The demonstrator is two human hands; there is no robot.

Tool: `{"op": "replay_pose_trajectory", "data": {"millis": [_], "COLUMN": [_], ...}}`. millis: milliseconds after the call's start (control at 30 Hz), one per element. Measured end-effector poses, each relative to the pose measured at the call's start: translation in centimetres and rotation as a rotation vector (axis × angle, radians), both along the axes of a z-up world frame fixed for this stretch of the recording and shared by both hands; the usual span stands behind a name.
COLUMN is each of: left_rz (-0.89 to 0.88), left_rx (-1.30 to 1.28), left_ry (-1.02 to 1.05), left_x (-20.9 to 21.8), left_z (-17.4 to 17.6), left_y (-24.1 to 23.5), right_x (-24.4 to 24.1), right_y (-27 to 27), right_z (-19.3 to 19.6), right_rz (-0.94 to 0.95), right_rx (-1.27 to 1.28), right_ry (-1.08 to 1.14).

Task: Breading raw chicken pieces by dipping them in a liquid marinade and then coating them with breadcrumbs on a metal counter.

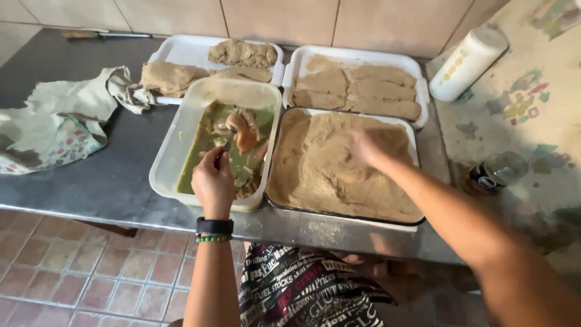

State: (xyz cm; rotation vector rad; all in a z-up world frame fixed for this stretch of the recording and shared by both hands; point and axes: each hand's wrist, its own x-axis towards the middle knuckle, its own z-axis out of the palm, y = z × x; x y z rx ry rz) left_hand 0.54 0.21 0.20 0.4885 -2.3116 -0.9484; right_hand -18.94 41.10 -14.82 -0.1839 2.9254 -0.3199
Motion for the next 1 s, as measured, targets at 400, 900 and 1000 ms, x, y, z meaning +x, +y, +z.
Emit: {"op": "replay_pose_trajectory", "data": {"millis": [400, 900, 1000], "left_rz": [-0.026, -0.024, -0.021], "left_rx": [0.017, 0.049, 0.046], "left_ry": [0.039, -0.023, -0.016], "left_x": [-0.8, -0.1, 0.0], "left_z": [0.6, 0.8, 1.1], "left_y": [0.0, 0.2, 0.1], "right_x": [12.2, 6.0, 4.1], "right_y": [-11.1, -4.1, -3.7], "right_z": [22.9, 14.5, 13.6], "right_rz": [0.171, 0.093, -0.11], "right_rx": [0.131, -0.11, -0.123], "right_ry": [-0.17, -0.003, 0.002]}}
